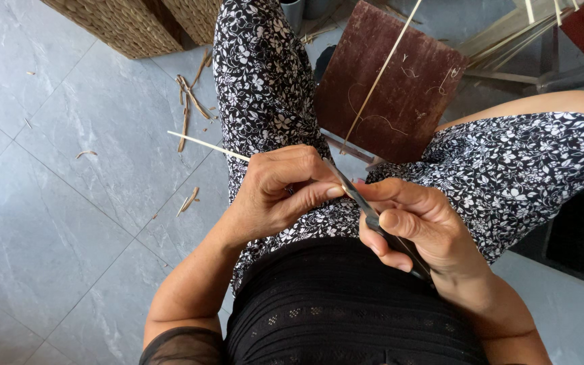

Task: The person sits on a low stool and splits long bamboo strips into thinner strands, drawing each strip against a small knife held in one hand to shave and separate it. They set finished strips aside, reach for new strips from a bundle, and near the end use scissors to trim a strip.

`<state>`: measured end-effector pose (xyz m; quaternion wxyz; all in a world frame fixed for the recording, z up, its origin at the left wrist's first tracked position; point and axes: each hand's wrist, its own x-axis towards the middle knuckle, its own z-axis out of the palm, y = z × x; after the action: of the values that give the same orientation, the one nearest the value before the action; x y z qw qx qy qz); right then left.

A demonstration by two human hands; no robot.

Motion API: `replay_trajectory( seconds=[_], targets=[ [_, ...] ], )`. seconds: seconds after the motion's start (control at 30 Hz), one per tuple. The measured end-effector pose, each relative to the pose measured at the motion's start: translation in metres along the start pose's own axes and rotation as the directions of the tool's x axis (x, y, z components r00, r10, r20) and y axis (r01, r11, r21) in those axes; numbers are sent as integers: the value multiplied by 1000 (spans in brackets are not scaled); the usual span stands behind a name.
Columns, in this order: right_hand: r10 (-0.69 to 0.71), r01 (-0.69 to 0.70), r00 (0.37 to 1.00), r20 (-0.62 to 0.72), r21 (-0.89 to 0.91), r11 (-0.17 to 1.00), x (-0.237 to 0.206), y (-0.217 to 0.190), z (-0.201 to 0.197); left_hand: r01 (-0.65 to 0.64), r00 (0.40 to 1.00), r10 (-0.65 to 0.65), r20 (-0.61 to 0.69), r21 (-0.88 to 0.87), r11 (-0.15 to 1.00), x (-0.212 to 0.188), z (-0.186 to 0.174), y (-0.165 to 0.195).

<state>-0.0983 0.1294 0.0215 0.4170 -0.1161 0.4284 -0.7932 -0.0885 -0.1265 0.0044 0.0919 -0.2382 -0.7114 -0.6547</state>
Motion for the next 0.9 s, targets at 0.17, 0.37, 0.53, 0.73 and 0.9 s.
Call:
replay_trajectory(
  seconds=[0.17, 0.37, 0.53, 0.73, 0.9],
  targets=[
    [6, -6, 1000, -10, 3, 1000, -1, 1, 1, 66, 998, -66, 19, -39, 997, -1, 1, 3],
    [12, -12, 999, -37, 20, 1000, -2, 3, 1, 32, 999, -32, 9, 5, 999, 0, 2, 4],
    [22, -19, 998, -63, 41, 999, -1, 1, 3, 40, 999, -40, 15, 1, 999, 2, 0, 5],
    [19, -19, 1000, 4, -20, 1000, -4, -4, 7, 111, 991, -101, 83, -117, 987, 1, -2, 9],
    [-2, 1, 999, 42, 12, 1000, -2, -2, 5, 146, 986, -133, 96, -147, 978, 1, -2, 10]
  ],
)
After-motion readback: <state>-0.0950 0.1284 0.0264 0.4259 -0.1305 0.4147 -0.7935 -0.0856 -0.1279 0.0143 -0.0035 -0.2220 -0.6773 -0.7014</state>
